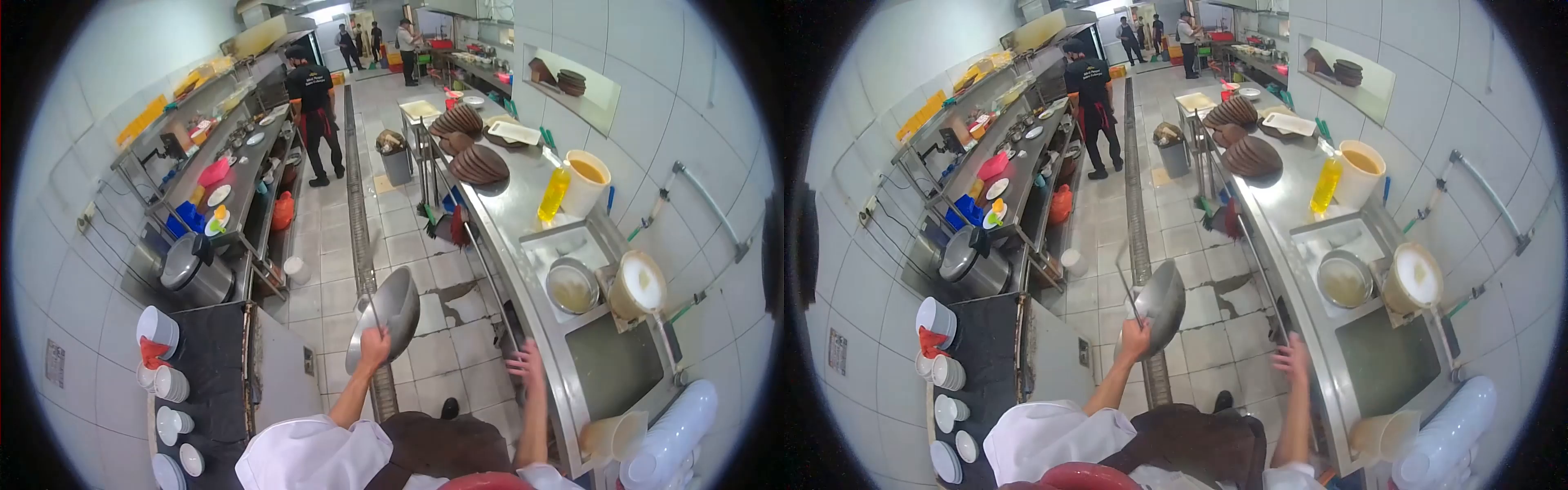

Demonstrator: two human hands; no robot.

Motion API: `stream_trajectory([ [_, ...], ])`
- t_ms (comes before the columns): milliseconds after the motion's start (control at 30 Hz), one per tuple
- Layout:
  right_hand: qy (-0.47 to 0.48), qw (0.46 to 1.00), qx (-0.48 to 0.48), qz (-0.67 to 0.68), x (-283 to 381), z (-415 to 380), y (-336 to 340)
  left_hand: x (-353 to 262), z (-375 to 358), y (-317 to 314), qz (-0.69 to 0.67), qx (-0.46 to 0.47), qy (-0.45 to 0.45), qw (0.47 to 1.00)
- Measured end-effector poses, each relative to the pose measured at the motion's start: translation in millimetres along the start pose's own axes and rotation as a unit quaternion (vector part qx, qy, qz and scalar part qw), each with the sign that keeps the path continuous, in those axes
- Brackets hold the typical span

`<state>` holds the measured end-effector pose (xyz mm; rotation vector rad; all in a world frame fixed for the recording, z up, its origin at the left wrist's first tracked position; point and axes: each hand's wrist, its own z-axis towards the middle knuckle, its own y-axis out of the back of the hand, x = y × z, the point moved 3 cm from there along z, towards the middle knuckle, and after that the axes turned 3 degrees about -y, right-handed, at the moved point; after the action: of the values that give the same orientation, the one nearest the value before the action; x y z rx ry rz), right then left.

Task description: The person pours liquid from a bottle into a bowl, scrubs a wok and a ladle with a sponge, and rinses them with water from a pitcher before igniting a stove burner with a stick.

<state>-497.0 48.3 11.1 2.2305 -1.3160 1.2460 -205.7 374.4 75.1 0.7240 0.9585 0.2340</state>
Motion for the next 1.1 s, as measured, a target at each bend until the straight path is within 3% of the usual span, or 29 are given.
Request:
stream_trajectory([
  [33, -0.058, 0.991, 0.116, 0.033, 4.4, 13.7, -46.0, -8.6, -0.8, -6.6, -0.003, -0.004, 0.0, 1.0],
  [67, -0.11, 0.975, 0.189, 0.022, 15.3, 21.8, -87.6, -20.6, -3.7, -14.3, 0.013, 0.007, -0.059, 0.998],
  [100, -0.138, 0.967, 0.213, 0.035, 21.4, 30.0, -123.9, -31.2, -7.0, -22.3, 0.03, 0.018, -0.116, 0.993],
  [167, -0.187, 0.95, 0.237, 0.081, 38.6, 40.8, -174.0, -39.9, -5.5, -36.1, 0.032, 0.068, -0.108, 0.991],
  [233, -0.213, 0.944, 0.25, 0.022, 33.6, 97.4, -178.7, -63.6, 0.3, -39.9, 0.034, 0.126, -0.195, 0.972],
  [267, -0.235, 0.935, 0.262, -0.036, 25.7, 113.1, -181.8, -60.3, 5.5, -42.0, 0.039, 0.129, -0.192, 0.972],
  [367, -0.234, 0.941, 0.231, -0.086, 30.8, 101.1, -179.1, -56.5, 24.7, -52.7, 0.021, 0.197, -0.25, 0.948],
  [400, -0.258, 0.946, 0.182, -0.071, 28.2, 104.3, -173.0, -65.5, 29.0, -57.4, 0.03, 0.248, -0.267, 0.931],
  [533, -0.286, 0.94, 0.18, -0.051, -47.4, 170.3, -141.2, -58.3, 35.7, -98.2, 0.032, 0.359, -0.317, 0.878],
  [567, -0.294, 0.938, 0.182, 0.006, -64.8, 181.4, -134.5, -64.5, 38.6, -99.6, 0.031, 0.356, -0.317, 0.878],
  [600, -0.301, 0.934, 0.182, 0.062, -75.2, 189.1, -127.9, -73.6, 38.3, -98.3, 0.031, 0.413, -0.277, 0.867],
  [633, -0.3, 0.934, 0.182, 0.06, -81.8, 193.6, -123.1, -78.8, 37.2, -98.2, 0.03, 0.468, -0.235, 0.852],
  [667, -0.274, 0.948, 0.145, 0.077, -88.4, 196.7, -119.9, -80.7, 35.6, -97.7, 0.028, 0.467, -0.233, 0.853],
  [733, -0.249, 0.958, 0.108, 0.088, -88.7, 189.6, -124.6, -72.4, 25.5, -93.5, -0.009, 0.513, -0.131, 0.848],
  [800, -0.136, 0.988, 0.02, 0.068, -46.7, 171.2, -131.7, -49.6, 21.2, -90.4, -0.042, 0.467, -0.103, 0.877],
  [833, -0.117, 0.992, -0.017, 0.047, -41.1, 188.6, -133.8, -39.2, 6.5, -87.9, -0.075, 0.431, -0.071, 0.897],
  [867, -0.102, 0.993, -0.057, 0.023, -36.6, 209.0, -133.7, -42.6, 5.4, -77.7, -0.088, 0.401, -0.1, 0.906],
  [900, -0.003, 0.998, -0.048, 0.034, -19.1, 218.1, -135.1, -49.7, 12.5, -62.8, -0.102, 0.375, -0.124, 0.913],
  [933, 0.049, 0.999, 0.011, 0.009, 31.7, 174.1, -145.0, -51.7, 10.7, -51.2, -0.076, 0.313, -0.089, 0.942],
  [967, 0.144, 0.986, 0.014, 0.086, 54.7, 169.7, -154.2, -51.3, 16.4, -39.2, -0.107, 0.234, -0.103, 0.961],
  [1033, 0.17, 0.985, 0.018, 0.031, 94.4, 184.0, -160.8, -64.3, 23.4, -7.6, -0.183, 0.159, 0.014, 0.97],
  [1100, 0.213, 0.974, -0.014, 0.071, 152.2, 156.9, -178.3, -46.3, 24.9, 6.6, -0.281, 0.073, 0.119, 0.95],
])
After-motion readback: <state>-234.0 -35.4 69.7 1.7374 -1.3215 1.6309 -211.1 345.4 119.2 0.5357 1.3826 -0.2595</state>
